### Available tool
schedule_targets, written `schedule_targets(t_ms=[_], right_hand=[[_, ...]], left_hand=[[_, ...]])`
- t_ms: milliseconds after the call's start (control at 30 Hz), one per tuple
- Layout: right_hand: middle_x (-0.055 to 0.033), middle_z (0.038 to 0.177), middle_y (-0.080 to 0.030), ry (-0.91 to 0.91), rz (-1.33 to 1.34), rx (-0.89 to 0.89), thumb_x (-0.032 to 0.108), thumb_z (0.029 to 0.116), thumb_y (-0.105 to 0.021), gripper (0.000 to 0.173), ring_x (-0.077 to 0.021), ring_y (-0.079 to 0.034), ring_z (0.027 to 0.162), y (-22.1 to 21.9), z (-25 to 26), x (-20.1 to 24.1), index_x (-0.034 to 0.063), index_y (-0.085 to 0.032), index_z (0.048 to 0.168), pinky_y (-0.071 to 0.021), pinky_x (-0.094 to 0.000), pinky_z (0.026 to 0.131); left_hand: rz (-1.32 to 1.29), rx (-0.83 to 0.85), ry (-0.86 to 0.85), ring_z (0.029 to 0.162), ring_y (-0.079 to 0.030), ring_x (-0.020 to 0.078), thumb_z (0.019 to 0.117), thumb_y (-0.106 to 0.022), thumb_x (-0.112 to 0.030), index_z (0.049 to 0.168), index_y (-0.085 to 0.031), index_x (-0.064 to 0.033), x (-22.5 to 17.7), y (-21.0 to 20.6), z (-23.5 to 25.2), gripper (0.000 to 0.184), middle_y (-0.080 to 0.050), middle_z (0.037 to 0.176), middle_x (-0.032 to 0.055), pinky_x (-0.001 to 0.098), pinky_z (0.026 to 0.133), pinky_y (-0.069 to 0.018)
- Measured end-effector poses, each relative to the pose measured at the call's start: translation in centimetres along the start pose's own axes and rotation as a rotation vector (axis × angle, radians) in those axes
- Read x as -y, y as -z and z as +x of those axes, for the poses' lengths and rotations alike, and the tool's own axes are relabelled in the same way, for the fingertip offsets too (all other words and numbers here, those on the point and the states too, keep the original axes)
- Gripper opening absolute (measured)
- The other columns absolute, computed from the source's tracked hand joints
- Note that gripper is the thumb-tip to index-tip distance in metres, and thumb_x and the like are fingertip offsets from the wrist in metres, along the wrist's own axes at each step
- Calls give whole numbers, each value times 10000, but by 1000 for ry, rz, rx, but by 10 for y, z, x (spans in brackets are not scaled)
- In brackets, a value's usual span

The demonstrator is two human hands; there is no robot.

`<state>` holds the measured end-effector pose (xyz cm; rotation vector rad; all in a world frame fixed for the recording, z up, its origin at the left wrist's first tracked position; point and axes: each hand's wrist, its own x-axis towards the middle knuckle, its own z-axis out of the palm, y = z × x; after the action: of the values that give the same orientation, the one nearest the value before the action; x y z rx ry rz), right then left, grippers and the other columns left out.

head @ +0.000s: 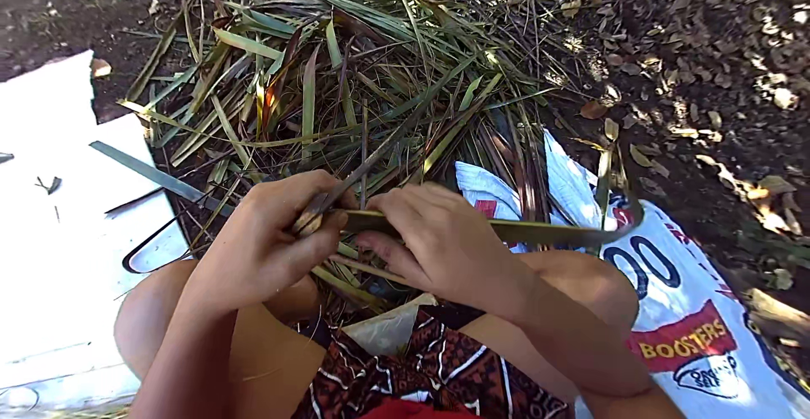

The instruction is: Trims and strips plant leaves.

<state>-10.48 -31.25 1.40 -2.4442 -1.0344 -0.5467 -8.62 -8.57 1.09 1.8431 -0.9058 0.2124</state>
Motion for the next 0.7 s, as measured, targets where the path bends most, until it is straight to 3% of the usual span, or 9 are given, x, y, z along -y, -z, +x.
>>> schedule_targets(t_ms=[33, 67, 167, 233, 367, 433, 500, 600, 700], right_hand=[[-20, 744, -616, -12, 153, 137, 362, 1056, -479, 366, -125, -620, 665, 6, 9, -3, 62, -674, 977, -507, -265, 572], [11, 686, -538, -62, 306, 276, 347, 1082, -447, 353, -74, -547, 600, 13, 19, -5, 70, -632, 966, -451, -222, 525], [63, 637, -476, -206, 464, 530, 321, 1098, -436, 275, 11, -463, 524, 39, 43, -6, 115, -618, 1092, -392, -151, 481], [42, 652, -506, -303, 400, 627, 293, 1099, -440, 280, -13, -481, 532, 56, 53, 0, 132, -636, 1218, -407, -181, 500], [26, 693, -589, -563, 419, 796, 299, 1112, -411, 257, -6, -494, 490, 79, 69, 6, 122, -597, 1139, -408, -165, 462], [8, 774, -640, -727, 600, 834, 271, 1122, -375, 243, -3, -508, 475, 81, 69, 2, 101, -547, 1145, -438, -147, 454], [-12, 813, -661, -813, 869, 808, 223, 1130, -335, 232, -32, -602, 512, 76, 62, -7, 84, -521, 1125, -546, -171, 510], [12, 764, -683, -789, 1233, 739, 201, 1115, -278, 287, -55, -659, 542, 62, 43, -19, 102, -540, 1056, -596, -201, 545], [21, 737, -694, -722, 1439, 650, 202, 1082, -286, 297, -36, -641, 502, 51, 29, -25, 120, -558, 995, -564, -178, 480]], left_hand=[[-57, -54, 24, 617, -508, -86, 919, -609, -185, 925, -650, -134, 1, 1, 1, 66, -605, 793, -107, 75, 539, -432], [-115, -121, 55, 564, -493, -80, 932, -603, -194, 921, -650, -159, 0, 0, 1, 60, -603, 775, -114, 82, 489, -422], [-176, -286, 94, 469, -424, -69, 1053, -508, -413, 1162, -605, -211, -2, 1, 3, 249, -559, 750, -130, 94, 408, -391], [-168, -330, 96, 473, -402, -60, 1040, -367, -631, 1262, -523, -267, 1, 1, 2, 454, -497, 735, -133, 106, 407, -379], [-237, -377, 69, 516, -425, -55, 1054, -320, -618, 1004, -527, -259, 8, -11, -5, 418, -444, 672, -132, 112, 466, -389], [-229, -371, 31, 565, -456, -61, 1071, -312, -586, 985, -508, -249, 10, -22, -9, 399, -463, 709, -127, 110, 508, -411], [-129, -327, -59, 577, -470, -51, 1083, -263, -567, 994, -502, -189, 11, -31, -12, 455, -476, 699, -80, 120, 517, -406], [118, -240, -206, 558, -482, 39, 1097, -209, -534, 936, -512, -72, 11, -40, -14, 575, -474, 654, 24, 171, 515, -404], [267, -216, -262, 516, -489, 98, 1104, -205, -515, 849, -539, -57, 15, -49, -12, 621, -470, 593, 43, 218, 483, -400]])
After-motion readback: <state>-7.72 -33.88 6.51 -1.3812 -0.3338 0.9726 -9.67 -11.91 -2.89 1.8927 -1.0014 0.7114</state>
